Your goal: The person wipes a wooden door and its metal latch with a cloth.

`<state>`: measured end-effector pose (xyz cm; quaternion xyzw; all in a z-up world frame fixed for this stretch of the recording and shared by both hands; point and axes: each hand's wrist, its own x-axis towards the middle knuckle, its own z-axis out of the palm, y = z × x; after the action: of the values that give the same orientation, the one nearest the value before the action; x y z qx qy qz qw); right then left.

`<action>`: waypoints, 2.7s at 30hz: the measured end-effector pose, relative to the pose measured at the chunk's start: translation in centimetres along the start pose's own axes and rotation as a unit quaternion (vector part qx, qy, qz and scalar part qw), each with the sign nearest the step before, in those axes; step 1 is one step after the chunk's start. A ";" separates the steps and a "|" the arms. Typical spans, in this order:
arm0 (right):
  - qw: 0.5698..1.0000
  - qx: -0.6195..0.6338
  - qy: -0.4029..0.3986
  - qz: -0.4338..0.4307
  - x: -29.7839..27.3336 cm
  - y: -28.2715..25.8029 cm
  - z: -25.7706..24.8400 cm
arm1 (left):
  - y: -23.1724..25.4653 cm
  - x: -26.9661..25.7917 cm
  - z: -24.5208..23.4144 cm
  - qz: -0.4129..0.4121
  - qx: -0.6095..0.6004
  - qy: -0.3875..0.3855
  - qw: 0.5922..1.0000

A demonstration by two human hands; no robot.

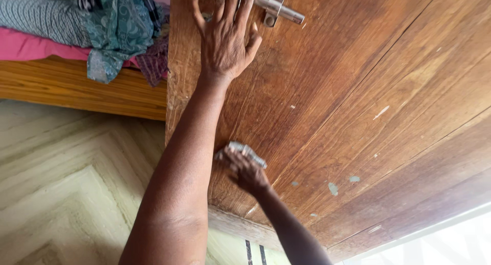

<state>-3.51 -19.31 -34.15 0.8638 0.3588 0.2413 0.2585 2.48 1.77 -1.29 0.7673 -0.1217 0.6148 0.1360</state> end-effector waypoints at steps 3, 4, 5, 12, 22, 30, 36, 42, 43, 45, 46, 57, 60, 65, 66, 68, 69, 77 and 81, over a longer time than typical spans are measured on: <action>0.990 0.115 -0.072 -0.044 -4.0 -3.4 3.6 | -0.1 0.1 -0.4 0.002 -0.019 -0.006 1.000; 0.992 0.104 -0.039 -0.053 -5.2 -3.8 3.9 | -0.1 0.1 -0.4 0.001 -0.024 -0.011 1.000; 0.994 0.094 -0.005 -0.061 -6.3 -3.8 3.7 | -0.1 0.1 -0.4 0.000 -0.028 -0.016 0.999; 0.988 -0.155 -0.013 -0.020 -3.9 7.5 -8.5 | -0.1 0.4 -0.5 -0.008 -0.025 -0.039 0.999; 0.852 0.032 0.321 0.413 -0.8 25.2 -25.0 | 0.5 0.9 -1.8 -0.038 -0.006 -0.091 0.995; 0.946 0.188 0.149 0.219 7.5 15.3 -23.1 | -1.3 0.7 -3.6 0.047 0.019 -0.146 0.988; 0.968 0.063 0.208 0.124 7.2 11.9 -22.6 | -0.8 -8.6 -3.8 0.044 -0.074 -0.104 0.991; 0.870 0.382 -0.181 0.252 5.0 13.6 -33.5 | 2.4 -15.8 -0.4 0.040 -0.219 -0.259 0.940; 0.862 0.389 -0.197 0.257 5.5 14.2 -34.2 | 2.8 -16.1 0.3 0.034 -0.177 -0.265 0.947; 0.936 0.268 0.001 0.228 6.8 15.7 -33.6 | 3.9 -16.1 1.7 0.023 -0.099 -0.276 0.956; 0.964 0.115 0.176 0.165 7.9 16.4 -32.8 | 4.2 -15.9 2.1 0.020 -0.094 -0.264 0.960; 0.943 0.071 0.260 0.196 17.1 20.4 -32.4 | 1.6 -19.8 4.0 -0.062 -0.044 -0.236 0.969; 0.932 0.072 0.279 0.218 17.2 20.0 -31.7 | -0.4 -20.6 3.9 -0.110 -0.119 -0.179 0.970; 0.904 0.040 0.349 0.244 17.5 19.6 -30.2 | -2.5 -15.5 4.9 -0.265 -0.145 -0.066 0.951; 0.899 0.025 0.361 0.247 17.6 19.6 -29.9 | -2.4 -14.5 4.9 -0.292 -0.154 -0.042 0.943; 0.888 -0.003 0.384 0.252 17.9 19.7 -29.7 | -1.5 -13.3 4.8 -0.311 -0.144 -0.039 0.939; 0.894 0.017 0.370 0.251 18.1 19.7 -29.7 | -0.9 -12.9 4.7 -0.321 -0.139 -0.038 0.936; 0.878 0.095 0.389 0.261 18.4 18.6 -30.3 | 1.1 -13.4 3.7 -0.228 -0.132 -0.041 0.964; 0.879 0.093 0.385 0.265 18.3 18.3 -30.6 | 0.1 -12.6 3.2 -0.254 -0.150 -0.044 0.955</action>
<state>-1.43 -8.47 4.32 0.7859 0.2082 0.5796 -0.0548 2.69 0.75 -14.25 0.7698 -0.0197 0.5006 0.3954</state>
